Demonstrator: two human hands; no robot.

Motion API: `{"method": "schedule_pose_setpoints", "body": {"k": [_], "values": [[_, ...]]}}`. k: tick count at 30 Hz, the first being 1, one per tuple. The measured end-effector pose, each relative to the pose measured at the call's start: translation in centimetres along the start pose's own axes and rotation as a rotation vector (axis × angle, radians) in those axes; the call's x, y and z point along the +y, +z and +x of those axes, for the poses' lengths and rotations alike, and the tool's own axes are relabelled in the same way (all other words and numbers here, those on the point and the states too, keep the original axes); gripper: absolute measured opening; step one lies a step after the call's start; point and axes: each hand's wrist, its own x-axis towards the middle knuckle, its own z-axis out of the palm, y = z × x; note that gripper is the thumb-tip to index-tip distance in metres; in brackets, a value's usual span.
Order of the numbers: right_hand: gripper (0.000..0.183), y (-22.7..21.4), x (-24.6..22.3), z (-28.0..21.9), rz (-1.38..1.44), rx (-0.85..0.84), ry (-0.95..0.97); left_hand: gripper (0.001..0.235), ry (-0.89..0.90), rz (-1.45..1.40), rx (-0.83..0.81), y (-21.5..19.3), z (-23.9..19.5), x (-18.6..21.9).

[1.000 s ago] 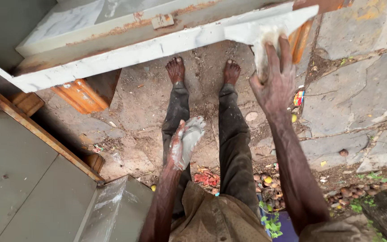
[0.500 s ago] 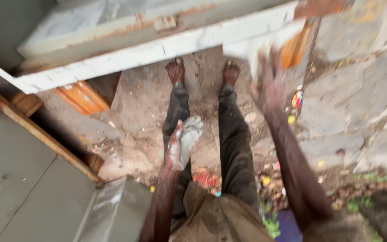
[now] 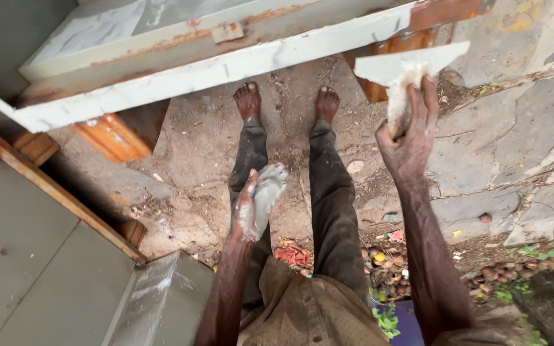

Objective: The person applies a white plaster-like substance to the edges of a metal cabinet using a trowel. They repeatedly scoop material from their left hand and smooth it along the cabinet's frame and corners.

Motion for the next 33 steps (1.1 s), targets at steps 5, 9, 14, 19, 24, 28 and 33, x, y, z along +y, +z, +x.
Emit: {"method": "schedule_pose_setpoints", "body": {"k": [5,9,14,19,24,28,33], "values": [[0.088,-0.4,2.9,1.4,-0.047,0.045,-0.046,0.066,0.012,0.012,-0.027,1.1,0.0,-0.5],[0.081,-3.5,0.9,0.1,0.499,0.002,0.244,0.072,0.044,0.145,0.007,4.1,-0.2,-0.3],[0.054,-8.5,-1.9,-4.9,2.39,-0.294,0.826,0.078,0.037,-0.098,-0.301,9.6,1.8,0.3],[0.054,-9.3,-4.2,-7.9,2.252,-0.563,0.62,0.081,-0.062,-0.476,-0.413,15.2,3.0,-3.1],[0.083,-8.4,-8.7,-9.1,0.532,-0.316,-0.071,0.076,0.085,-0.336,0.047,19.5,3.4,-5.7],[0.086,-9.6,-8.8,-8.2,0.658,-0.571,0.309,0.076,0.284,-0.229,-0.197,19.9,2.8,-4.4],[0.088,-12.0,-6.4,-6.0,0.8,-0.677,0.859,0.09,0.238,0.176,-0.545,18.4,4.1,-2.4]]}}
